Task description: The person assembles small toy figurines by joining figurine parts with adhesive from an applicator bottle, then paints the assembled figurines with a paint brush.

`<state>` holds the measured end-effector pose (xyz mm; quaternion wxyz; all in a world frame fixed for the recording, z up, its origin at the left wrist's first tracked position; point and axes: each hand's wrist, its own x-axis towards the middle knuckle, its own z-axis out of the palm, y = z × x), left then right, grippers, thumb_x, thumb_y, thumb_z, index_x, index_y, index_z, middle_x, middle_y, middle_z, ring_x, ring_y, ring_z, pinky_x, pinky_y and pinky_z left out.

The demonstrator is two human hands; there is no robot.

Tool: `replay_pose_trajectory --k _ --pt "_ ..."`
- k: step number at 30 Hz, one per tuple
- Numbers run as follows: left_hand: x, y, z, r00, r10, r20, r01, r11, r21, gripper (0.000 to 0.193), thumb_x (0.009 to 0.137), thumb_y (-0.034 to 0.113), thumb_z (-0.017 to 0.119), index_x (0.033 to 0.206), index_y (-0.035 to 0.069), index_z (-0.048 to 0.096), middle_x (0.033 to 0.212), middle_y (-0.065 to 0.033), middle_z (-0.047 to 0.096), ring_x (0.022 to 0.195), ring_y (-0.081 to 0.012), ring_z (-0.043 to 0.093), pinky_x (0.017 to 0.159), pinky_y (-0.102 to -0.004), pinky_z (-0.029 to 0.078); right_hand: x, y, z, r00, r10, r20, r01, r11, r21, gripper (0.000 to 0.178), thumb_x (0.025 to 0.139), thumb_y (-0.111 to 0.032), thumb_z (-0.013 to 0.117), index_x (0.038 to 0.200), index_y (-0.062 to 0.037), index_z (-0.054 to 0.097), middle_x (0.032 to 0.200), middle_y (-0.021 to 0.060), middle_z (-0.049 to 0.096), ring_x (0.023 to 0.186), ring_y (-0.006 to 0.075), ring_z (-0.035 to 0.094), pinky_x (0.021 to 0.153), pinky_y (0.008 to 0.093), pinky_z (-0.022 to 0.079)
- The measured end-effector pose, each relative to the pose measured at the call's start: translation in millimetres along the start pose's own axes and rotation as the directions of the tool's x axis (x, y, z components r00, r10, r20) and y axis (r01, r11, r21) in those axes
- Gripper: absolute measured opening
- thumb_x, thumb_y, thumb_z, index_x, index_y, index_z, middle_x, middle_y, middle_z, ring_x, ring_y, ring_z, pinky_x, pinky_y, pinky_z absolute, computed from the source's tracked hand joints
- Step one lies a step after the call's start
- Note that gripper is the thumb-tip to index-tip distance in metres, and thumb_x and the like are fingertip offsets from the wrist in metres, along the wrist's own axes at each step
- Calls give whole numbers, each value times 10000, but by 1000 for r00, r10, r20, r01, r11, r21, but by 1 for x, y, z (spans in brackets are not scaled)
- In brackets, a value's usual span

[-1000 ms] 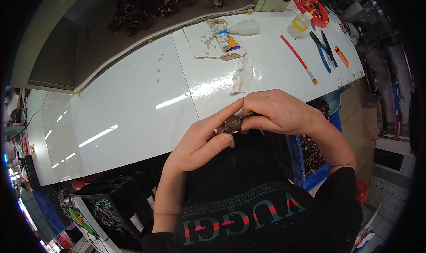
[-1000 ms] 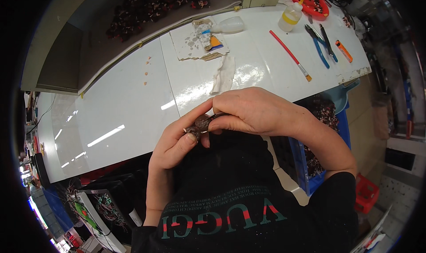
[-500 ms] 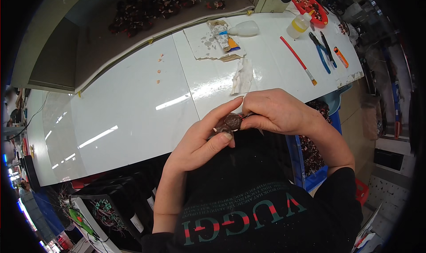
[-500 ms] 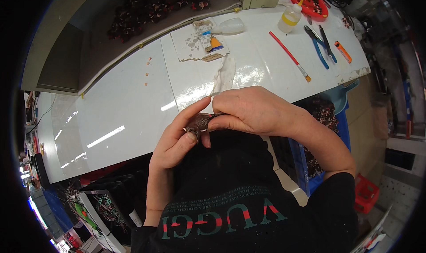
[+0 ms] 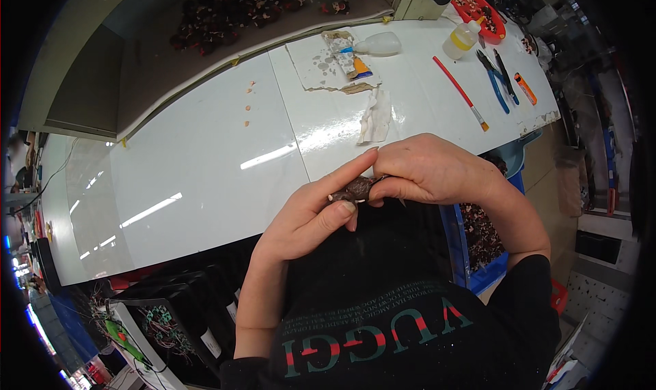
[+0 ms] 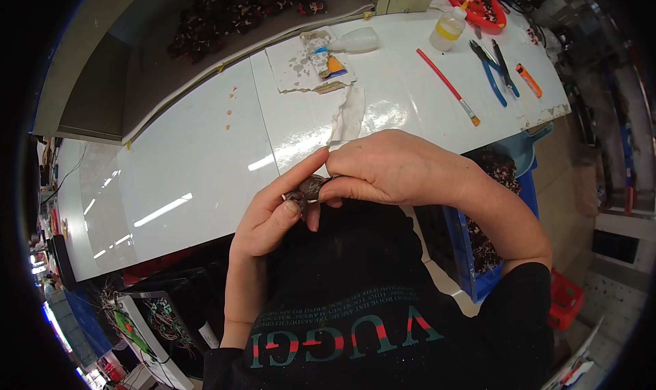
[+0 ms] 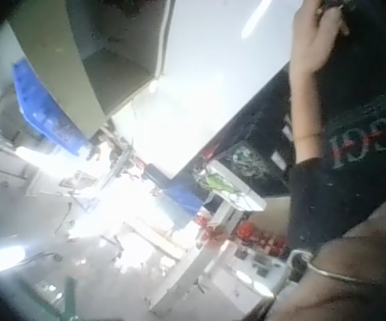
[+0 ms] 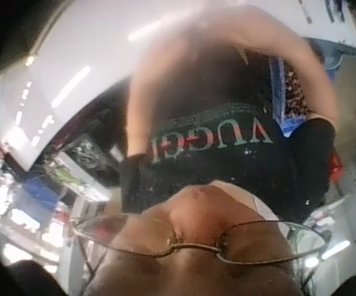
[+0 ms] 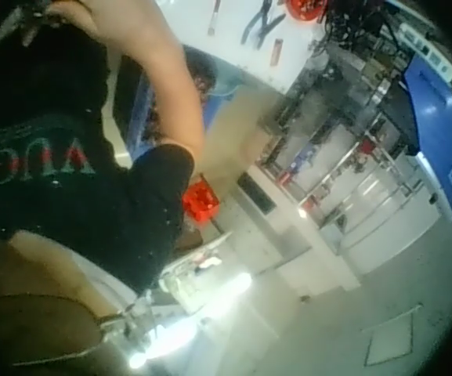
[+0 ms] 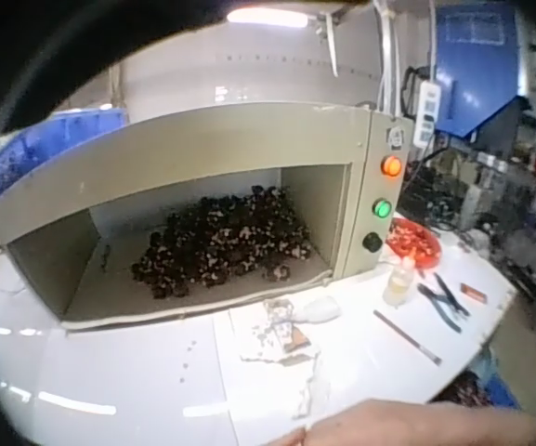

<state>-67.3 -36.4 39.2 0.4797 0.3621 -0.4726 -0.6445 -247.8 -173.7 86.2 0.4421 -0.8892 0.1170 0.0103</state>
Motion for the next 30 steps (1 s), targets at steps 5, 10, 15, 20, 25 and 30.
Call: replay_pose_trajectory --k 5,10,15,20,25,30 --pt "-4 2 -4 1000 -3 1 3 1000 -24 566 928 179 461 1463 102 296 963 -61 592 710 -101 507 689 -231 452 4 1 4 999 -45 -26 43 996 -75 260 874 -301 608 773 -69 550 725 64 587 690 285 599 593 355 460" --pt "-5 0 -7 1000 12 7 -12 999 -40 573 925 189 468 1465 108 293 964 -57 596 708 -100 511 686 -232 454 6 -1 8 995 -48 -89 44 998 -38 347 882 -350 596 734 -54 493 706 91 545 665 294 563 588 355 445" --pt "-6 -1 -8 1000 5 5 -5 999 -39 579 922 198 471 1466 111 291 966 -55 597 710 -101 512 687 -231 454 8 -1 8 997 -24 -69 20 999 -51 353 879 -361 594 744 -53 489 715 90 550 677 291 569 595 361 448" --pt "-6 -1 -9 1000 4 10 -4 999 -33 582 916 190 470 1465 110 295 969 -55 596 711 -100 511 689 -231 455 8 -2 8 998 -17 -68 13 998 -67 360 882 -374 584 740 -56 496 716 88 553 682 291 573 598 363 451" --pt "-5 -1 -8 1000 2 0 -2 1000 -18 588 908 172 477 1464 104 296 975 -53 595 713 -97 512 691 -230 454 6 -4 6 996 -59 -71 49 990 -131 345 881 -362 588 735 -60 506 722 84 554 680 290 573 596 365 450" --pt "-7 2 -6 999 13 -30 -13 1000 21 594 903 156 515 1456 91 311 1042 -64 583 762 -110 530 724 -240 461 5 -11 7 989 -5 -149 -21 986 -168 295 877 -319 602 769 -58 518 725 82 549 690 287 571 600 365 451"
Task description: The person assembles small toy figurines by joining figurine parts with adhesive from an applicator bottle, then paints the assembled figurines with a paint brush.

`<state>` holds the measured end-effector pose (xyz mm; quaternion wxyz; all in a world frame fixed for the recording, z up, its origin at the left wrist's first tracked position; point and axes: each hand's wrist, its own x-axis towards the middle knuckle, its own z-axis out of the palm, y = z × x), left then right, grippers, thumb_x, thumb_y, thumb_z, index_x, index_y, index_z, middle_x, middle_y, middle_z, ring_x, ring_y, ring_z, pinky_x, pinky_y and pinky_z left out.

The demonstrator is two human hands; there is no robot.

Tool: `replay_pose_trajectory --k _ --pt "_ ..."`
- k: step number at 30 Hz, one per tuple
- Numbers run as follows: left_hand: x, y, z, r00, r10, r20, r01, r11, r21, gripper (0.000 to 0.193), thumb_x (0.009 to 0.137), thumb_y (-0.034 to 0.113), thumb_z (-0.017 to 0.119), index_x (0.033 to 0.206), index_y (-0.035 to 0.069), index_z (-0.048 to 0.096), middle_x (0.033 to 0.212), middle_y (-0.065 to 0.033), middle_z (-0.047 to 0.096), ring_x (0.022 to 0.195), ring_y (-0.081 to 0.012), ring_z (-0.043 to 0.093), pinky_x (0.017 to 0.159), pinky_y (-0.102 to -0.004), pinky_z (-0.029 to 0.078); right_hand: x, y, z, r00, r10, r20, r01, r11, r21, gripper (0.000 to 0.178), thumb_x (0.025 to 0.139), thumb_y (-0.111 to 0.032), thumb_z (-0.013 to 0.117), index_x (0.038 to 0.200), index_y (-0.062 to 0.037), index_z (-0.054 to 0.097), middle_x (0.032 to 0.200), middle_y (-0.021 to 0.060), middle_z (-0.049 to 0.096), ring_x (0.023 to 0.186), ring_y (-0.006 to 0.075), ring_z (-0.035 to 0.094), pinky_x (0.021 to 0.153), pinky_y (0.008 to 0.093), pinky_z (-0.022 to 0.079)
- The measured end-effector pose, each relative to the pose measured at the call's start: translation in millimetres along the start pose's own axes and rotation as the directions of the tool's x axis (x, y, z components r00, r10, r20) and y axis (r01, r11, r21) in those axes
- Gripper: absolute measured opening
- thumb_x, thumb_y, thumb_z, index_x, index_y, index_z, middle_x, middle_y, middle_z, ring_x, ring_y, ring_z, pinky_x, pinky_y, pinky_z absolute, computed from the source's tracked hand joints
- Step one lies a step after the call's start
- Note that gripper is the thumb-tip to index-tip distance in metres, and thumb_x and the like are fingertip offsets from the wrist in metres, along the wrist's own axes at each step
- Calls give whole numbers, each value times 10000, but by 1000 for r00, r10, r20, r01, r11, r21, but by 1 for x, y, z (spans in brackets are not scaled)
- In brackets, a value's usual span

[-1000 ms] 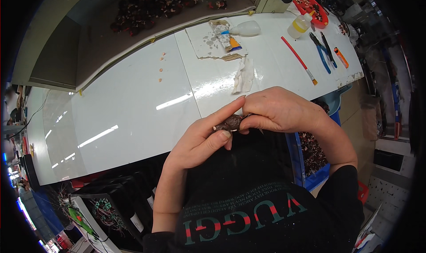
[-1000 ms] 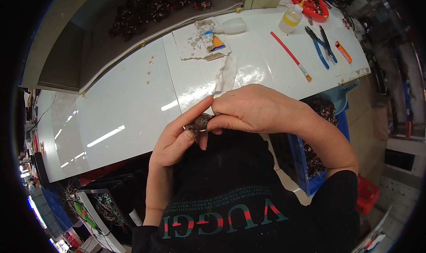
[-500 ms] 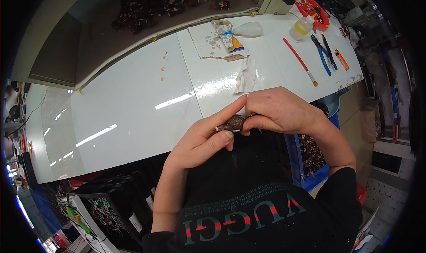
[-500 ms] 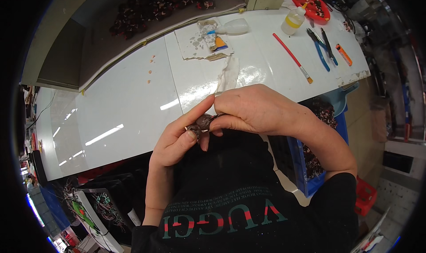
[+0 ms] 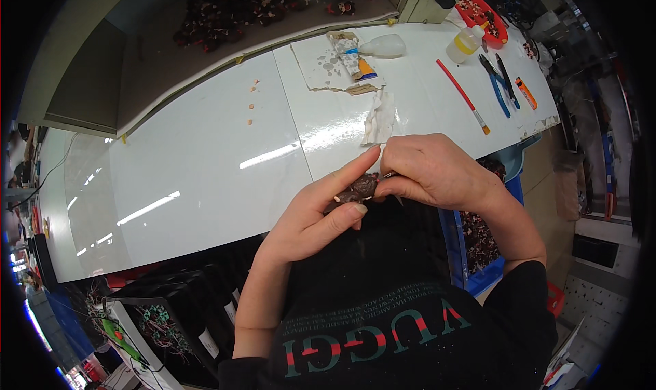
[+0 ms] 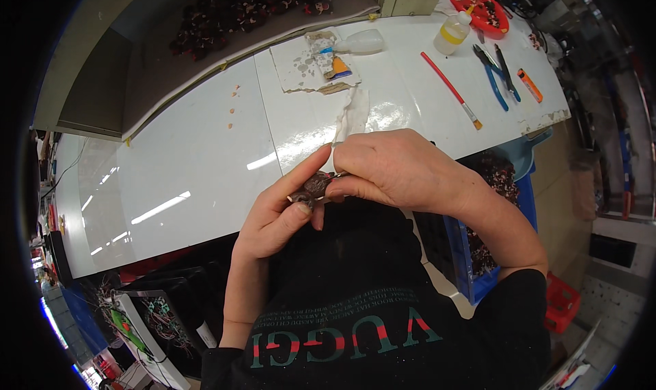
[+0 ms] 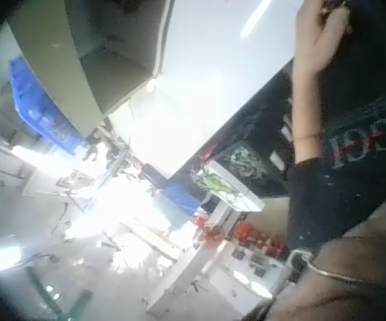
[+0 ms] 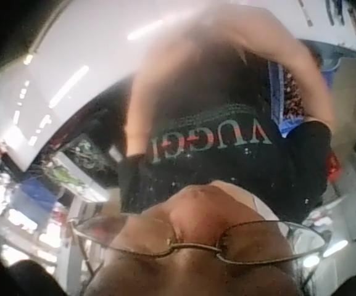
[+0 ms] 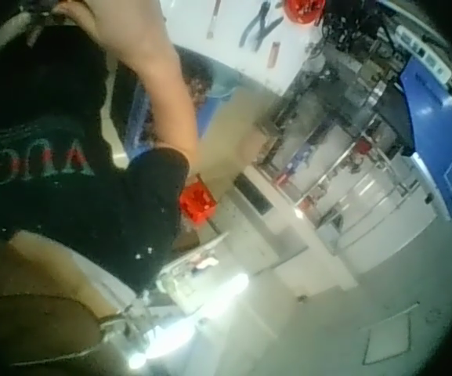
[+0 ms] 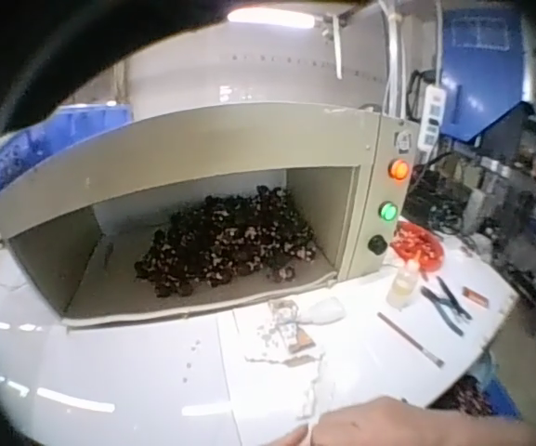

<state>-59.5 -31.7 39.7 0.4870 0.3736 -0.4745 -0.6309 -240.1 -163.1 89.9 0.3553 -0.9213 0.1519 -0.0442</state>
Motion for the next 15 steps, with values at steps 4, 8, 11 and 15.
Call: replay_pose_trajectory --k 4,8,11,15 --pt "-1 -2 4 996 35 -87 -29 997 67 590 890 139 585 1429 74 356 1143 -95 578 965 -138 580 840 -256 461 -6 0 9 996 -24 -84 26 999 27 186 847 -205 644 843 -42 555 757 93 544 692 294 556 603 362 443" --pt "-2 -8 6 985 92 -146 -91 996 9 592 864 139 645 1396 64 397 1158 -99 586 1072 -152 566 899 -270 445 -13 -10 20 983 69 -169 -52 993 105 210 895 -240 593 861 -40 542 799 106 553 727 300 570 629 373 459" --pt "-4 -11 7 979 103 -176 -97 994 41 599 827 130 700 1358 59 433 1148 -85 588 1021 -138 575 864 -267 457 -13 -16 24 976 113 -186 -89 987 136 212 898 -239 592 871 -34 544 810 110 555 730 299 572 625 370 461" --pt "0 -11 10 973 123 -193 -111 991 73 588 785 110 743 1308 55 479 1106 -59 590 917 -105 562 794 -243 455 -14 -14 22 974 131 -185 -114 989 96 218 894 -248 597 869 -36 548 797 107 559 729 292 576 613 363 465"
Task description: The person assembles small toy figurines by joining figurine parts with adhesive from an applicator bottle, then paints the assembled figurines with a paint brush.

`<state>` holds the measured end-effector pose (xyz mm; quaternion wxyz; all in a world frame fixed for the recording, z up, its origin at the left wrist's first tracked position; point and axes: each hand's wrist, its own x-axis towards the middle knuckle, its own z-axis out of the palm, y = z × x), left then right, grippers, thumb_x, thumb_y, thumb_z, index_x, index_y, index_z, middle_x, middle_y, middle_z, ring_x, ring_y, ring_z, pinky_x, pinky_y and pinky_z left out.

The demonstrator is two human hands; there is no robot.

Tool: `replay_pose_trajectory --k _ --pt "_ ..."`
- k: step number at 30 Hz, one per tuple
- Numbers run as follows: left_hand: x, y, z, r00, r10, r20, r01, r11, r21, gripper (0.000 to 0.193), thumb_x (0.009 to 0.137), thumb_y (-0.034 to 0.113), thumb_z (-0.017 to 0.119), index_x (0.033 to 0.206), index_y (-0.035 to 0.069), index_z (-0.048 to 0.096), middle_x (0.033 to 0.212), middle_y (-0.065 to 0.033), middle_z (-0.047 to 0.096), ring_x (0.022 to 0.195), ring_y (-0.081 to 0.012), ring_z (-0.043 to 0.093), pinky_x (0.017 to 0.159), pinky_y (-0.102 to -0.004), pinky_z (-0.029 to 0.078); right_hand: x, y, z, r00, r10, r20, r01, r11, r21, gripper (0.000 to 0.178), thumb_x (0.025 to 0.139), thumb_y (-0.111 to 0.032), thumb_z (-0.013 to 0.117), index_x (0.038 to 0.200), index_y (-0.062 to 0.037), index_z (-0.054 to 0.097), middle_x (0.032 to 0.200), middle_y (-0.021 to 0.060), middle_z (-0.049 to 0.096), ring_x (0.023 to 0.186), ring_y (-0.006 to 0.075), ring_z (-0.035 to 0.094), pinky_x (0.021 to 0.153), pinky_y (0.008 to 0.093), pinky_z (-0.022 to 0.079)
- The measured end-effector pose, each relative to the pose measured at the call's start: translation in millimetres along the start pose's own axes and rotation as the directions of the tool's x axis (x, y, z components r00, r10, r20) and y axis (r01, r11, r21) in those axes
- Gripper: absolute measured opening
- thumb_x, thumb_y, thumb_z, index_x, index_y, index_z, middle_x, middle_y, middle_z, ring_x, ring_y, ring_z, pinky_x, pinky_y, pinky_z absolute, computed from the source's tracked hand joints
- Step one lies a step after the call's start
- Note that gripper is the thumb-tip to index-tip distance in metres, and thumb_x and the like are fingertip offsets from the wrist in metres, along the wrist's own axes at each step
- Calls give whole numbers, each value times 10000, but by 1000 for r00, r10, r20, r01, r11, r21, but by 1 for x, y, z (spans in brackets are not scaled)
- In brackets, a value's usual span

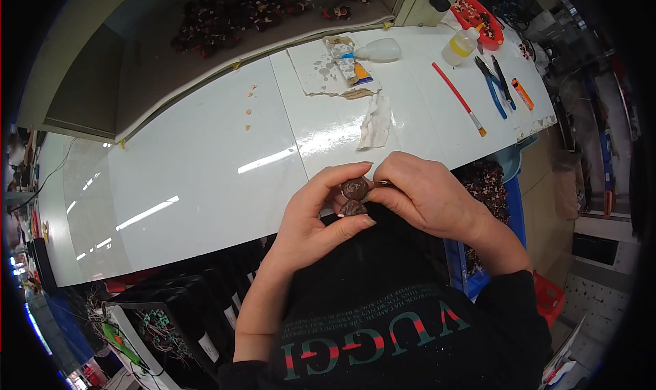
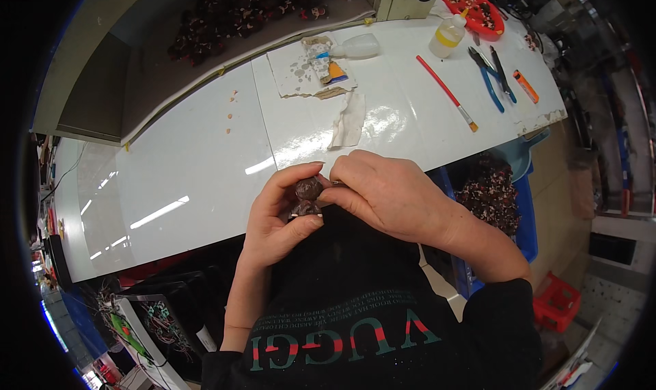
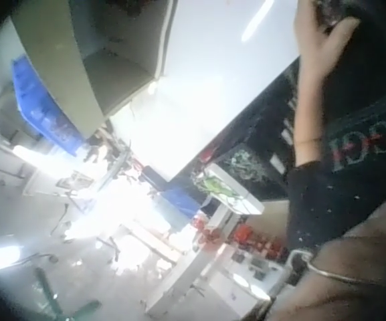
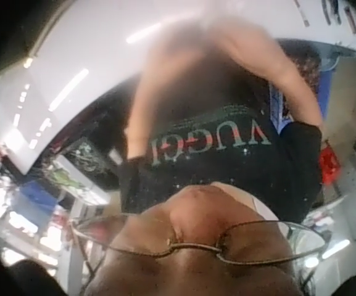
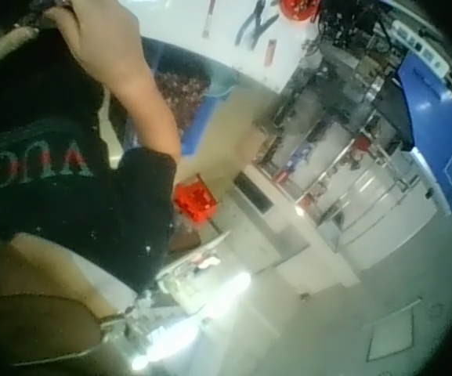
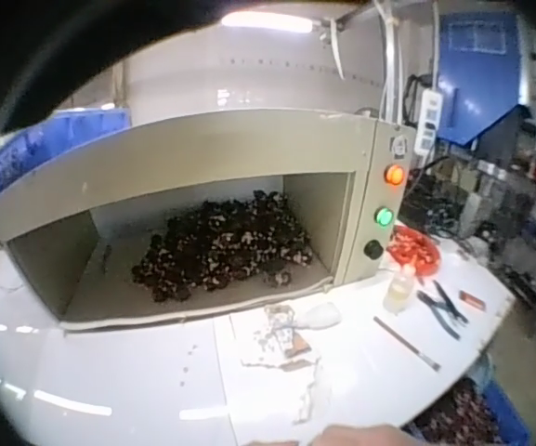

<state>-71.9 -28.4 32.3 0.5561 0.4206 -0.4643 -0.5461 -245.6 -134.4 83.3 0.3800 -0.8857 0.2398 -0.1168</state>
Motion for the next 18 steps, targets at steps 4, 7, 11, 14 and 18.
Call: replay_pose_trajectory --k 4,7,11,14,18 --pt "0 -2 1 1000 5 -2 -5 1000 21 567 773 88 750 1284 56 505 1085 -39 576 872 -90 542 761 -230 448 1 -1 -3 1000 3 23 -2 999 -38 224 888 -258 604 863 -41 553 786 102 563 730 289 580 612 364 467" --pt "1 -2 1 1000 1 -4 -1 1000 29 562 768 80 752 1277 59 512 1104 -36 569 888 -90 544 759 -229 448 1 2 -3 999 -13 29 14 998 -56 225 884 -267 609 859 -48 558 780 99 565 722 285 584 609 363 469" --pt "3 -3 3 1000 24 -18 -23 999 50 561 765 80 755 1272 59 516 1112 -36 567 898 -90 543 760 -230 448 1 6 -3 999 -23 32 25 997 -69 223 883 -272 608 861 -56 563 782 94 569 714 284 587 601 361 469" --pt "3 -3 3 1000 5 -30 -3 999 37 559 760 82 760 1266 60 522 1111 -36 568 902 -91 546 761 -232 449 2 7 -3 999 -21 38 24 997 -78 221 885 -273 606 858 -58 563 781 92 570 712 284 588 598 361 469" --pt "4 -5 3 1000 11 -26 -9 999 53 554 756 79 763 1258 63 529 1107 -34 569 894 -94 549 758 -232 453 2 7 -3 999 -44 27 47 994 -96 215 888 -271 602 855 -61 564 771 89 566 703 284 586 589 362 467"
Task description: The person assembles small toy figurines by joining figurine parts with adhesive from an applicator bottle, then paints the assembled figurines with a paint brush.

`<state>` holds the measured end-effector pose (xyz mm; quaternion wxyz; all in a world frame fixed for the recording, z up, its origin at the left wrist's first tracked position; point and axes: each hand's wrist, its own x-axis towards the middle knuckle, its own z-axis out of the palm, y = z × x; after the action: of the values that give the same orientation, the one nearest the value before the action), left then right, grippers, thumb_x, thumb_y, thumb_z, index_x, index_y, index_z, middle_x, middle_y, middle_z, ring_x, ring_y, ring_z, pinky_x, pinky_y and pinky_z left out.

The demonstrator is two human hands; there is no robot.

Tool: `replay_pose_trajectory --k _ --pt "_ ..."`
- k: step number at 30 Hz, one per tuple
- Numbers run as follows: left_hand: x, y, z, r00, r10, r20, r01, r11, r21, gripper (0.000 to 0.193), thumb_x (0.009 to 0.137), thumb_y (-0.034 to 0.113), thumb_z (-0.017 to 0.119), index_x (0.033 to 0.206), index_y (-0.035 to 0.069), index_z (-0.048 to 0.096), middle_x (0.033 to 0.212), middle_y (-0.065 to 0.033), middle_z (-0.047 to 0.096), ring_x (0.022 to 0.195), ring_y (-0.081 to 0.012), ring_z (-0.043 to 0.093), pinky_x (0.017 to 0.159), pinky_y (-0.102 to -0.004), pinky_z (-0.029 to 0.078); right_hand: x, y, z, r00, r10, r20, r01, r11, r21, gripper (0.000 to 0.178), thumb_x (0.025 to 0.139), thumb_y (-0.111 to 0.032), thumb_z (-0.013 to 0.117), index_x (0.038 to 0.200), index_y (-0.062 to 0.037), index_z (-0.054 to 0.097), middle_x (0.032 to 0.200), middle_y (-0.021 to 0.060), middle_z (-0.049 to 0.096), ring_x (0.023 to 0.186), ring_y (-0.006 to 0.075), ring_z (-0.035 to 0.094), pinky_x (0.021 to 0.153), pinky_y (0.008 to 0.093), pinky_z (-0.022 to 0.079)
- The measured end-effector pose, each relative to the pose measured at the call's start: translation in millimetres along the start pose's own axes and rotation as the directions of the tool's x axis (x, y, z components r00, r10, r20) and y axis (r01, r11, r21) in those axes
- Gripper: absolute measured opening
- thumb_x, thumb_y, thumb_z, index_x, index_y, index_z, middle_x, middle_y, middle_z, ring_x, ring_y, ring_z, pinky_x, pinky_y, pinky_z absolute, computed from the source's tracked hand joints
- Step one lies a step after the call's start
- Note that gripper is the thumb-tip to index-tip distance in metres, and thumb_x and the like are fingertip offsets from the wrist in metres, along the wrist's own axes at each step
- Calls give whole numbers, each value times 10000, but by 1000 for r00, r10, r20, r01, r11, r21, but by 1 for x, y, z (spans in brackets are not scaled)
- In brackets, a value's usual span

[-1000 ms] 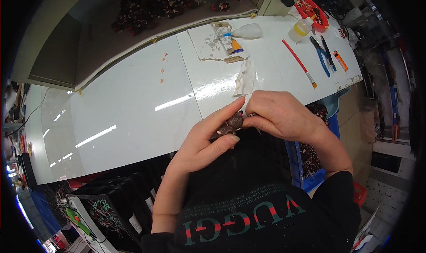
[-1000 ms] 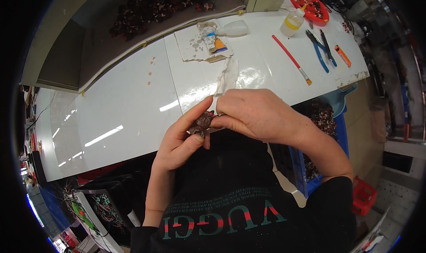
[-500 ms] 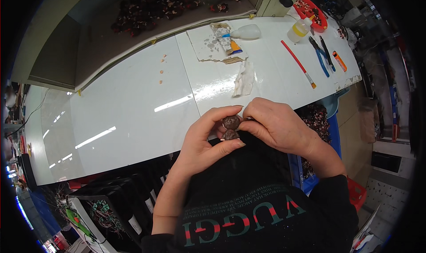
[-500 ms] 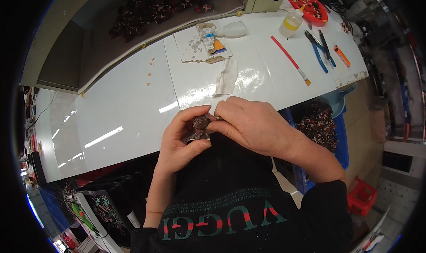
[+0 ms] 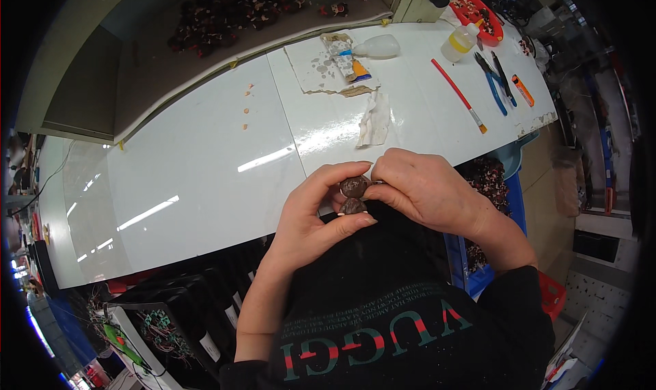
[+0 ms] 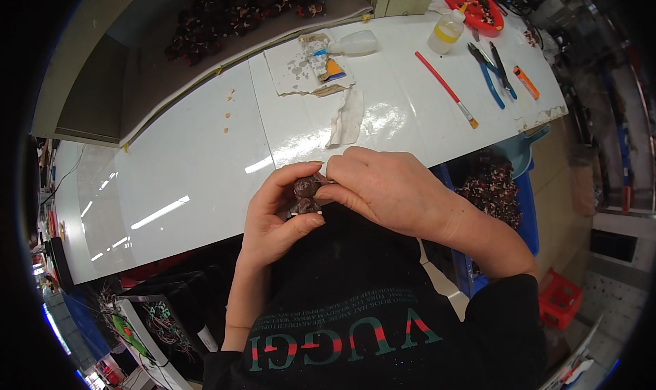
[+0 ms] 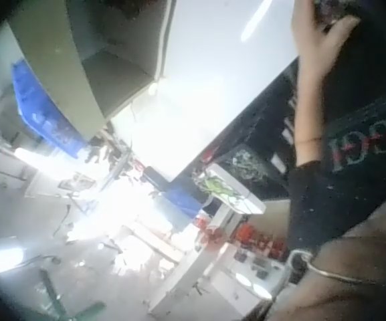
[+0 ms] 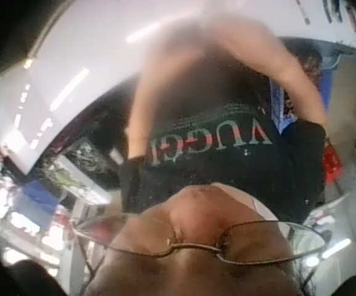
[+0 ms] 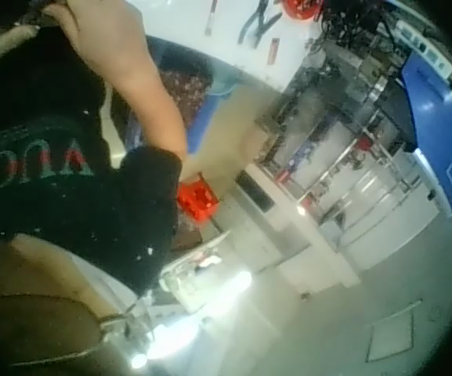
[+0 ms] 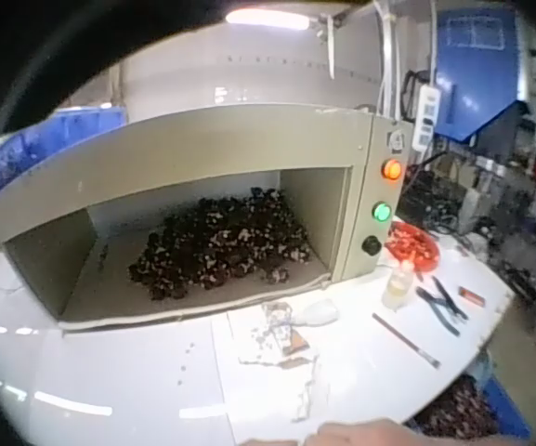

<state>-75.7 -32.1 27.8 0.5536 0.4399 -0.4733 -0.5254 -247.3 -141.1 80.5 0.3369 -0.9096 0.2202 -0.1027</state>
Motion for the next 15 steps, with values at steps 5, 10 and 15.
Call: replay_pose_trajectory --k 5,10,15 --pt "0 1 3 1000 10 -17 -10 1000 -7 552 753 78 766 1253 62 532 1098 -32 570 871 -93 550 747 -232 459 -2 0 -1 1000 4 19 -4 1000 -23 210 890 -268 600 858 -63 565 757 85 557 684 278 581 578 362 463" --pt "1 1 4 1000 18 -16 -18 1000 10 543 755 74 763 1247 59 535 1088 -33 562 847 -88 545 739 -233 463 -2 1 0 1000 -9 -27 9 1000 -2 206 888 -264 604 856 -64 565 746 83 553 675 274 579 573 356 461" --pt "1 0 3 999 32 -20 -32 999 16 548 754 70 764 1250 57 533 1092 -37 558 850 -92 547 739 -234 464 -2 -1 -2 1000 19 18 -18 1000 -15 180 863 -198 627 863 -36 549 759 97 521 691 293 547 580 368 448"
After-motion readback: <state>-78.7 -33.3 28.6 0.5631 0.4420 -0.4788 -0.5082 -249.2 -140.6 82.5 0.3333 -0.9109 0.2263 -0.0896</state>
